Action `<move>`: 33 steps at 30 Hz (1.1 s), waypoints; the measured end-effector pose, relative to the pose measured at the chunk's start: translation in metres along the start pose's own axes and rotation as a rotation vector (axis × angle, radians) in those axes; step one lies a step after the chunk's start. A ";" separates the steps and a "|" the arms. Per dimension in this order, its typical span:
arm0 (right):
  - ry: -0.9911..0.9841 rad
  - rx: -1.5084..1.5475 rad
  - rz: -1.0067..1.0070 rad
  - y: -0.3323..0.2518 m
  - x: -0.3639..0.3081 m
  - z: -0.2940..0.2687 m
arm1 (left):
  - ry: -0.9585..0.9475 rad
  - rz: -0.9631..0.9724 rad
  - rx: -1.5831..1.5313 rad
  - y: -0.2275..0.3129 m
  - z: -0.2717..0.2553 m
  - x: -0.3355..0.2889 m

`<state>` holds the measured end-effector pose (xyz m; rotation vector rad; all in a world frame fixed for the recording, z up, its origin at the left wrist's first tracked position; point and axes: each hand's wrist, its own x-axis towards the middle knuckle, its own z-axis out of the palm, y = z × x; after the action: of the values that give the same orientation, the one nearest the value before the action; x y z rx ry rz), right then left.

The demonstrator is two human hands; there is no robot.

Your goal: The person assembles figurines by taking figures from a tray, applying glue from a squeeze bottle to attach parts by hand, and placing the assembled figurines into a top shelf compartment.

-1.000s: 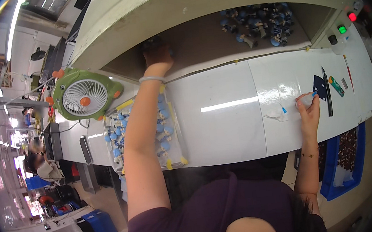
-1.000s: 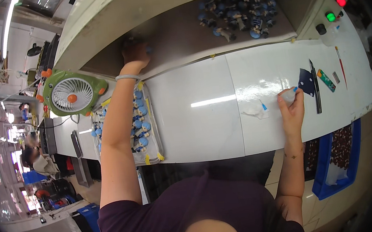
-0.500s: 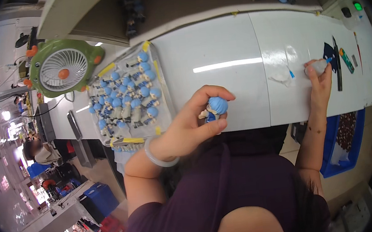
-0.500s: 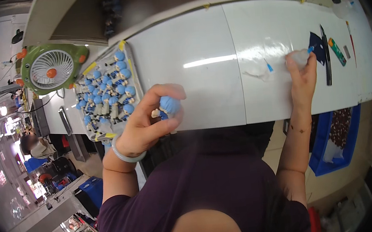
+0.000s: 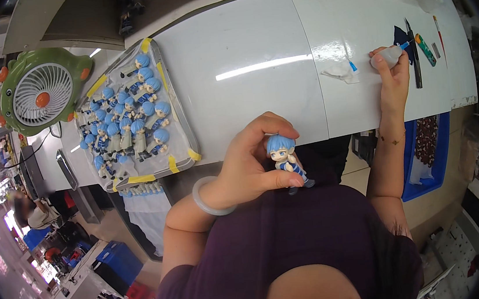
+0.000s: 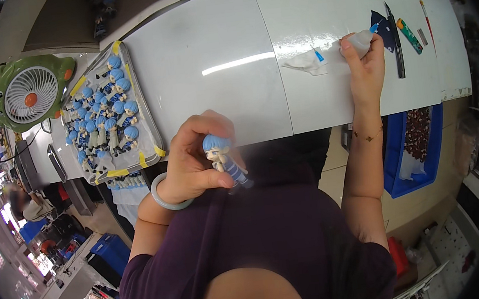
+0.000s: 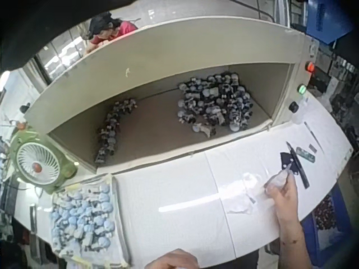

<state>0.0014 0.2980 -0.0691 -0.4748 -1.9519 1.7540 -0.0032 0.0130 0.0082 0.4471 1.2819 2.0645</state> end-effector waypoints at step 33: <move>0.066 -0.086 -0.116 -0.010 -0.005 0.002 | -0.252 -0.168 -0.282 0.005 -0.005 -0.009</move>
<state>0.0052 0.2927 -0.0600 -0.4331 -1.9734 1.5693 -0.0015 0.0019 0.0104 0.4383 0.8368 1.9375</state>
